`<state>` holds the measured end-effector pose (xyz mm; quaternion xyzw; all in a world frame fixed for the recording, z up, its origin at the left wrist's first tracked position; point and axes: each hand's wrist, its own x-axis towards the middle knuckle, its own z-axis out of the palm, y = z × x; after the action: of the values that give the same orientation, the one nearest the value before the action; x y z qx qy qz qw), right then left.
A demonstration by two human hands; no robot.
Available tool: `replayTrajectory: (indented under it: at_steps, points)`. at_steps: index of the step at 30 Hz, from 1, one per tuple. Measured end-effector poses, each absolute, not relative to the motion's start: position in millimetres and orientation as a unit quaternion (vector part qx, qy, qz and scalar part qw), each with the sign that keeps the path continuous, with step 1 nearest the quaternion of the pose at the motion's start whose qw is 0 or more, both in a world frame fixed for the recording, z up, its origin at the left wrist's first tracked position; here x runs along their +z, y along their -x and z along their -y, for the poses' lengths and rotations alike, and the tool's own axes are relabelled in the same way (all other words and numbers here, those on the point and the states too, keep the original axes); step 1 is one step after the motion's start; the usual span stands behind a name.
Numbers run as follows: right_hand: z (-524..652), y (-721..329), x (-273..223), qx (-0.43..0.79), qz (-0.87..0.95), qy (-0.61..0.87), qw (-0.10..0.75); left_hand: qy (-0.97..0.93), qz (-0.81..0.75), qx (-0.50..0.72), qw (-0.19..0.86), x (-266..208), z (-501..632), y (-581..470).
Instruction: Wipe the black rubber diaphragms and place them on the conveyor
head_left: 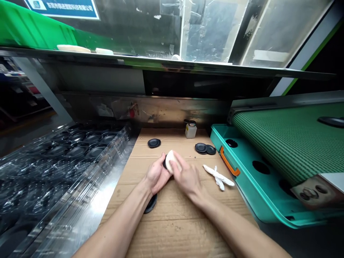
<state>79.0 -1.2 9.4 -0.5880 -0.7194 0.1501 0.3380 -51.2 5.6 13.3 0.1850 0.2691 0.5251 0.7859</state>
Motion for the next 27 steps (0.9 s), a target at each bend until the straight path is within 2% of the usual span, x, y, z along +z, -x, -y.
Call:
replayTrajectory:
  at_steps: [3,7,10,14,17,20,27]
  points:
    - [0,-79,8,0.153,0.697,0.610,0.345,-0.190,-0.296,0.524,0.776,11,-8,52]
    - [3,-75,8,0.156,0.730,0.590,0.308,-0.199,-0.304,0.529,0.767,11,-9,52]
    - [2,-74,7,0.155,0.696,0.618,0.331,-0.202,-0.311,0.535,0.759,11,-10,51]
    - [-9,-82,4,0.169,0.726,0.578,0.332,-0.203,-0.310,0.514,0.774,9,-12,53]
    - [-22,-98,6,0.185,0.665,0.597,0.410,-0.203,-0.321,0.513,0.770,7,-15,57]
    - [-23,-113,10,0.238,0.649,0.552,0.467,-0.190,-0.322,0.507,0.777,6,-17,59]
    - [-6,-99,13,0.375,0.684,0.486,0.394,-0.178,-0.329,0.540,0.754,5,-14,53]
